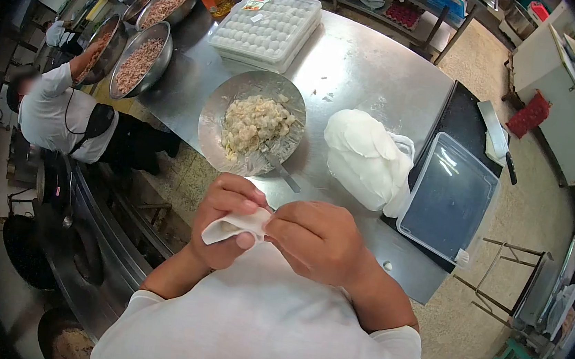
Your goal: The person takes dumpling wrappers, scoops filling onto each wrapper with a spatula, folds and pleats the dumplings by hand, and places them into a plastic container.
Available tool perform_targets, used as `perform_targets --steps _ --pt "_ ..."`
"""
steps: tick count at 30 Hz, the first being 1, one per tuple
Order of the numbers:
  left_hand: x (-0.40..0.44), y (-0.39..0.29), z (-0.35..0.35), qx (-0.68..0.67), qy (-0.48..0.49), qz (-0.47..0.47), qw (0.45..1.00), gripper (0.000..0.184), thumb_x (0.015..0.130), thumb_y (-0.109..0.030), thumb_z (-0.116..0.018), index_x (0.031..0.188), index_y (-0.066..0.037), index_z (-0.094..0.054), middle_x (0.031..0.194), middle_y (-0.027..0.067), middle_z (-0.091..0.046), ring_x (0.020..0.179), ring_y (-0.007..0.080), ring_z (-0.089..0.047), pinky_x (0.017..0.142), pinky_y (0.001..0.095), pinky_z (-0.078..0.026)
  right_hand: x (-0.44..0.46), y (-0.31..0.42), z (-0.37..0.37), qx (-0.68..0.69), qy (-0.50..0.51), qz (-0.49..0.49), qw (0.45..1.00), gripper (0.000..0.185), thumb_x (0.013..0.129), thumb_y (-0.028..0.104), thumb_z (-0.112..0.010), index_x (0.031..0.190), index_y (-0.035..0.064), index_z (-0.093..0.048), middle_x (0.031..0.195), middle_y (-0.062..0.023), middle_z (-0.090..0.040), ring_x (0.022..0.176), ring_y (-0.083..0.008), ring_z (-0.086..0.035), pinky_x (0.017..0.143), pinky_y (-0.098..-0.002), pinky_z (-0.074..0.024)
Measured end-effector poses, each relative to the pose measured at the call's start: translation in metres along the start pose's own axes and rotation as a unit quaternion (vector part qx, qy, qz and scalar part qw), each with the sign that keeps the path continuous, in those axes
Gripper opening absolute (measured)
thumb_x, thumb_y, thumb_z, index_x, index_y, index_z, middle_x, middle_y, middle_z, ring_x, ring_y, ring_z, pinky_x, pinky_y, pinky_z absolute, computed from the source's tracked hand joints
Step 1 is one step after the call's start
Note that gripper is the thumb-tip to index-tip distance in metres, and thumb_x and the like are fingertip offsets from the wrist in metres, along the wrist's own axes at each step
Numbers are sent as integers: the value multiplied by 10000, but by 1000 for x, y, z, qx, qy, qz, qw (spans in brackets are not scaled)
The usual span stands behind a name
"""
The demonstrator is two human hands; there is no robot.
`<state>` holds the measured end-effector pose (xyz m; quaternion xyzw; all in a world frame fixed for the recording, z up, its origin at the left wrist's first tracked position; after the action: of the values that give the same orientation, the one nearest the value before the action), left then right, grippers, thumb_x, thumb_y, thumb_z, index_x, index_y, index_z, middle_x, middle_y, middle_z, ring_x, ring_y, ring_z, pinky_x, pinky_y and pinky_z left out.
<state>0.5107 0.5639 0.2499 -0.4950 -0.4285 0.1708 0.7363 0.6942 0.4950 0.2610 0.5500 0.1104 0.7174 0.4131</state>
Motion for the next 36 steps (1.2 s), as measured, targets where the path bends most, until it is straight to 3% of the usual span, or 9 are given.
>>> perform_targets --steps 6,10,12,17,21,24,26,34,36 --pt "6 -1 8 95 86 -55 990 247 875 -108 -750 1094 -62 -648 1075 132 -641 962 274 -625 819 378 -516 -1 1 0 -18 -9 26 999 256 714 8 -813 937 14 -686 843 -78 -664 652 -221 -658 532 -318 -504" --pt "4 1 3 83 78 -50 992 233 882 -101 -745 1092 -60 -653 1069 132 -643 967 269 -627 809 370 -518 -2 1 -2 -16 -8 -12 1000 230 725 8 -800 925 15 -686 833 -76 -658 654 -224 -653 537 -318 -504" --pt "-4 4 -4 8 -39 -41 998 210 895 -105 -735 1088 -59 -665 1068 130 -644 961 271 -629 805 368 -522 -4 1 -3 -20 22 -12 999 239 722 3 -802 929 14 -684 831 -81 -654 662 -228 -652 540 -321 -506" --pt "9 -3 6 84 65 -67 992 213 873 -94 -758 1068 -67 -675 1054 123 -652 945 266 -633 793 362 -523 8 9 -5 11 -84 -22 996 256 709 -9 -807 930 16 -680 826 -87 -650 661 -238 -644 532 -338 -497" --pt "6 -2 -4 40 -28 -63 997 195 859 -81 -767 1037 -66 -688 1036 126 -663 941 258 -636 787 359 -523 2 4 2 -20 -5 -8 1000 284 699 -22 -813 947 16 -678 841 -88 -652 679 -238 -651 551 -331 -511" --pt "10 -3 7 77 62 -83 992 259 839 -75 -784 1074 -71 -677 1066 127 -659 942 263 -635 783 362 -523 3 7 0 -27 15 -4 1000 298 693 -25 -816 954 12 -675 846 -98 -650 703 -240 -655 562 -335 -520" --pt "10 -2 7 71 65 -74 993 278 828 -72 -794 1078 -72 -674 1067 126 -658 940 261 -633 777 358 -522 12 11 -2 -13 -80 1 997 287 695 -20 -815 943 16 -674 837 -92 -650 690 -239 -654 560 -324 -518" --pt "4 3 3 2 -12 -82 997 234 849 -91 -775 1064 -62 -689 1079 128 -658 968 249 -634 777 329 -525 5 10 0 -38 -4 3 999 295 682 -26 -823 940 12 -686 835 -92 -655 690 -234 -661 565 -316 -529" --pt "8 2 8 54 57 -93 992 267 859 -98 -772 1104 -64 -670 1101 129 -652 984 250 -633 776 330 -528 9 13 -1 -39 -28 18 999 280 681 -27 -821 925 11 -688 836 -92 -655 687 -234 -661 560 -322 -527"
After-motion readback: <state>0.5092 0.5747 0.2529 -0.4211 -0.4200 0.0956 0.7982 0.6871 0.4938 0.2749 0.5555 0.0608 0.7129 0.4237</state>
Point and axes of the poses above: each hand's wrist, its own x-axis towards the middle knuckle, its own z-axis out of the back of the hand, y = z × x, the point moved 1 cm from there along x, towards the middle knuckle
